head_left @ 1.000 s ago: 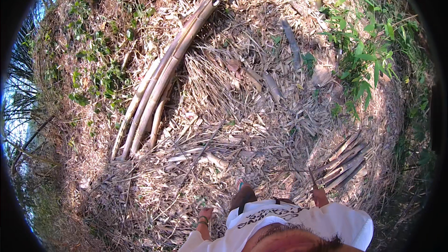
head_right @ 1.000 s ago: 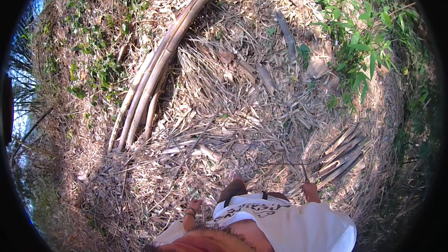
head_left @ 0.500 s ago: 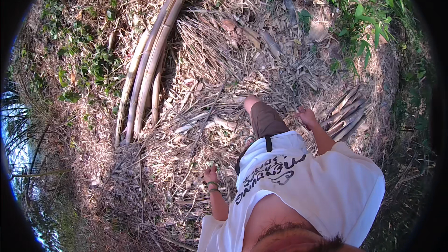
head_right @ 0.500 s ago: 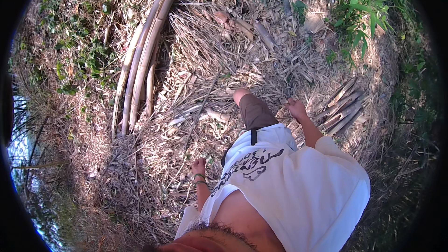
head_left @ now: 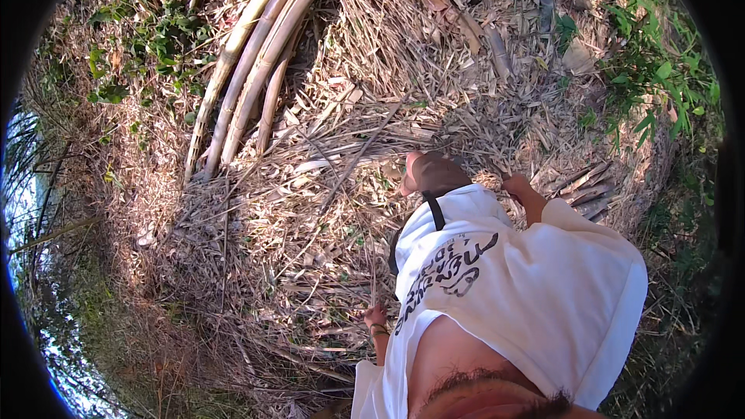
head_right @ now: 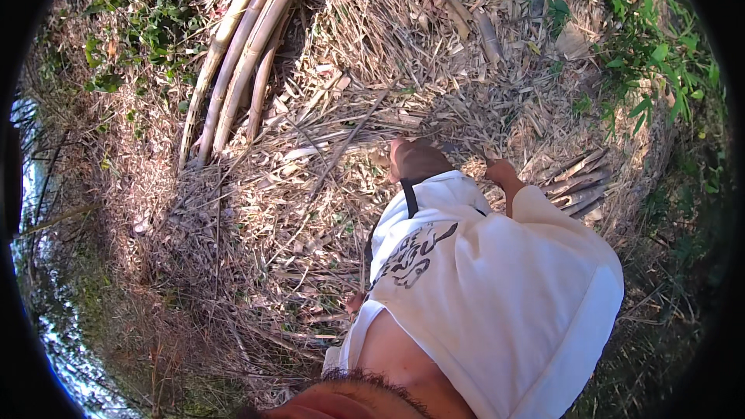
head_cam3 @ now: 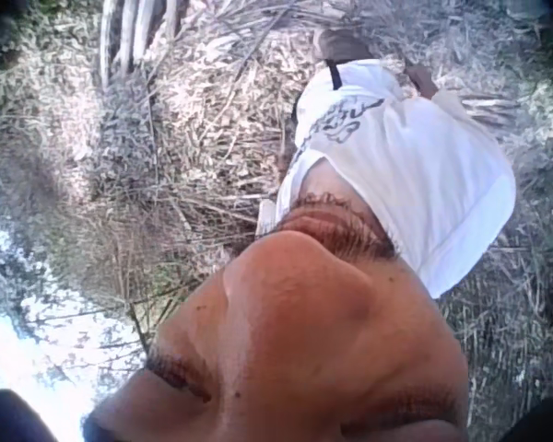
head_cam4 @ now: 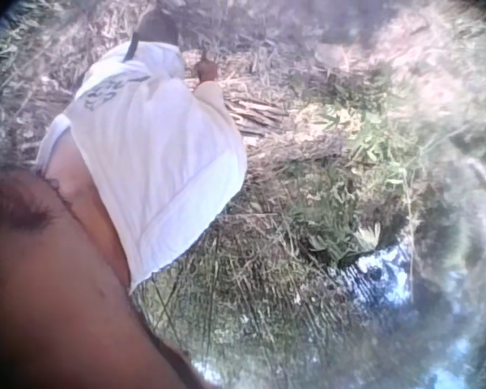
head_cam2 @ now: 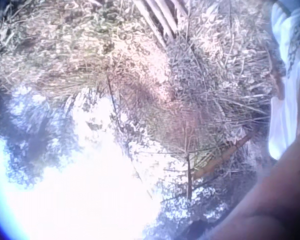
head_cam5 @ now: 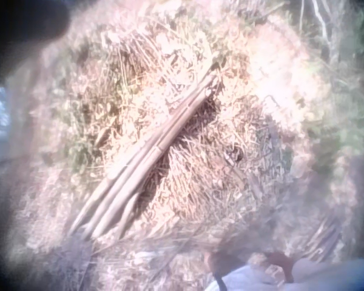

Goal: The person picks up a piece of bamboo from the ground, holds it by hand, and splits it lengthwise using a large knife.

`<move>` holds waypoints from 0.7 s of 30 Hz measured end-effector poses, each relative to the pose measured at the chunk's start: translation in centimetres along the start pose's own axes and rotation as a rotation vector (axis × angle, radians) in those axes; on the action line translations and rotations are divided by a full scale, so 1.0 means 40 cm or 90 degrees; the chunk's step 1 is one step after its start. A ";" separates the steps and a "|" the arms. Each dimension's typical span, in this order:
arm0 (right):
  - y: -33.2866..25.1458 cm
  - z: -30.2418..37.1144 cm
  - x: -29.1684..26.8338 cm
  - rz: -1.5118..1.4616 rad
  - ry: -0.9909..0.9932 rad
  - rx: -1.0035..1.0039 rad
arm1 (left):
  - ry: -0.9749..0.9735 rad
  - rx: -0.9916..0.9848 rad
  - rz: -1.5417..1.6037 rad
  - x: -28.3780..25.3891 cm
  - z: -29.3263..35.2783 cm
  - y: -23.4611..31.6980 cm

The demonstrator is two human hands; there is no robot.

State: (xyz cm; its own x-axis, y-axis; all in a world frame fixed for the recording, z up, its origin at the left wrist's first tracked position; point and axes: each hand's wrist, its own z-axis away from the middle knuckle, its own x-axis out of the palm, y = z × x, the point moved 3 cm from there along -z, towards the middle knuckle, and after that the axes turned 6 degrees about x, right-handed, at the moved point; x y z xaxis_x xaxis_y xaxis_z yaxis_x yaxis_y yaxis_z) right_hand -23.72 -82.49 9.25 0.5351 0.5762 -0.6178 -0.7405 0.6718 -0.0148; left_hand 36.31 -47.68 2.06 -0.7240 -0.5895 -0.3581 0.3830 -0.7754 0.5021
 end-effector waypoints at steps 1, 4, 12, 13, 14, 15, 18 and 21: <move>-0.107 0.038 -0.078 -0.018 0.018 0.030 | -0.037 -0.016 -0.024 -0.002 0.012 0.029; -0.247 -0.063 -0.147 -0.092 0.114 -0.028 | -0.095 -0.057 -0.256 0.007 0.044 0.215; -0.493 0.000 -0.215 -0.254 0.117 -0.205 | -0.126 0.242 -0.308 0.179 -0.094 0.676; -0.486 0.019 -0.203 -0.281 0.086 -0.185 | -0.145 0.228 -0.299 0.209 -0.084 0.734; -0.483 0.053 -0.200 -0.307 0.052 -0.167 | -0.162 0.288 -0.283 0.206 -0.147 0.716; -0.493 0.111 -0.203 -0.231 0.084 -0.163 | -0.180 0.281 -0.353 0.216 -0.152 0.745; -0.359 0.156 -0.098 -0.254 0.049 -0.041 | -0.232 0.331 -0.414 0.206 -0.200 0.769; -0.201 0.240 0.068 -0.397 -0.015 0.106 | -0.247 0.367 -0.505 0.172 -0.187 0.811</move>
State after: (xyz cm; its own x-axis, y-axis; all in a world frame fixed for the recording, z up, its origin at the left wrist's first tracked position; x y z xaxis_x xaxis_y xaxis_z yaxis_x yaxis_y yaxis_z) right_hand -12.41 -81.85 15.23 0.8549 0.0626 -0.5151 -0.2153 0.9460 -0.2425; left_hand 48.03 -78.58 9.97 -0.8208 0.2303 -0.5227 -0.5371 -0.6226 0.5690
